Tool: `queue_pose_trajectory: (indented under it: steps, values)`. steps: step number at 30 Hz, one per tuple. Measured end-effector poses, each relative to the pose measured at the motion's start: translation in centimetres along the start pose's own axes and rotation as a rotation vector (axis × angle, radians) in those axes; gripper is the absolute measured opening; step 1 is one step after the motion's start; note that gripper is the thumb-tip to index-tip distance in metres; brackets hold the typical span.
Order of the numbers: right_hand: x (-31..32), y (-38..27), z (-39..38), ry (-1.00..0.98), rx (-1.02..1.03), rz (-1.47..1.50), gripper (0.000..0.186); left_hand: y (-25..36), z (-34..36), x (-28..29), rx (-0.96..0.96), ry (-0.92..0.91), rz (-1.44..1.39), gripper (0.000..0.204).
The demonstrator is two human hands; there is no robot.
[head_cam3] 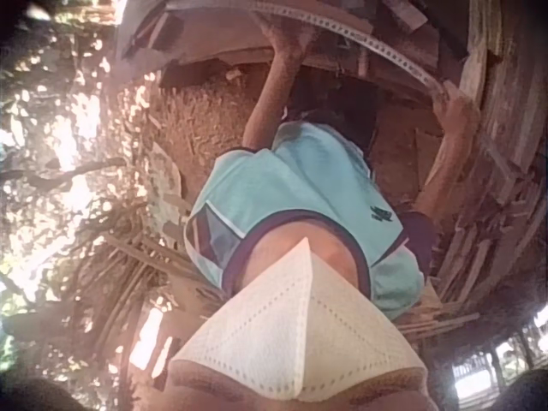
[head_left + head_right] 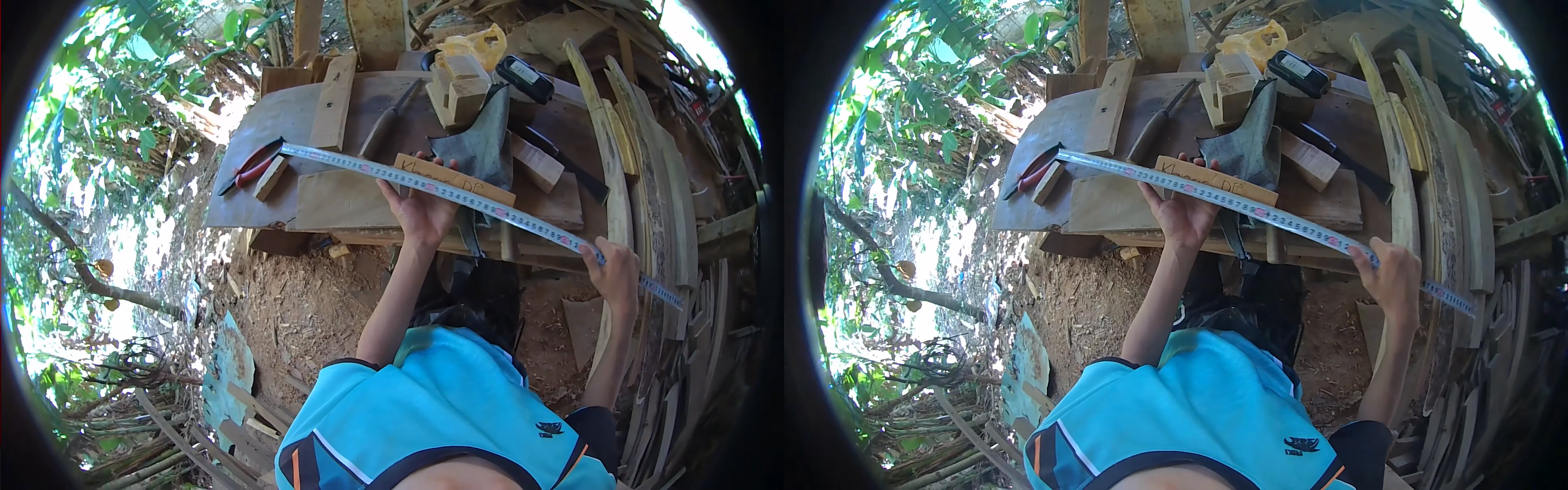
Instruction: The person measures a small wooden block with a tape measure and marks it with a pencil. They then use a chisel and a wooden mallet to carve and shape the block on a workbench. The person also uses a sanding disc to smooth the surface of the wood.
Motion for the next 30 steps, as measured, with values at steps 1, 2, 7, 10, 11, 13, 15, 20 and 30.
queue_pose_trajectory:
  steps: [1, 2, 7, 10, 11, 13, 15, 20, 30]
  values:
    - [0.1, 0.5, -0.1, -0.015, 0.013, -0.031, 0.051, 0.1, -0.1, -0.1, -0.006, -0.006, -0.005, 0.073]
    - [0.2, 0.8, -0.1, -0.030, 0.026, -0.061, 0.051, 0.2, -0.2, -0.1, -0.012, -0.011, -0.011, 0.073]
    - [-0.6, 1.0, -0.5, -0.076, -0.030, -0.101, 0.042, 0.1, -0.2, 0.0, -0.029, 0.001, 0.027, 0.073]
    - [-0.8, 0.4, -0.4, -0.062, -0.060, -0.108, 0.044, -0.1, -0.2, 0.0, -0.028, 0.006, 0.027, 0.073]
    - [-0.4, -0.7, -0.3, -0.005, -0.032, -0.135, 0.051, -0.1, -0.2, 0.0, -0.027, 0.005, 0.027, 0.073]
    - [-0.1, -3.2, 0.0, 0.090, 0.051, -0.132, 0.063, 0.1, -0.2, 0.1, -0.034, 0.007, 0.039, 0.073]
    - [-0.6, -5.9, 0.5, 0.161, 0.158, -0.080, 0.073, 0.2, -0.2, 0.2, -0.046, 0.011, 0.051, 0.073]
    - [-3.8, -9.3, 1.5, 0.138, 0.299, -0.047, 0.063, 0.1, -0.3, 0.1, -0.051, 0.017, 0.065, 0.073]
    - [-3.7, -7.7, 1.3, 0.079, 0.230, 0.017, 0.062, 0.1, -0.4, 0.1, -0.045, -0.002, 0.083, 0.069]
Point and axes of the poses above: each hand's wrist, its own z-axis towards the middle knuckle, its own x-axis out of the back of the hand, y = z × x, the point moved 7 cm from there along z, towards the middle knuckle, and after that the axes turned 2 degrees about z, right-handed, at the moved point
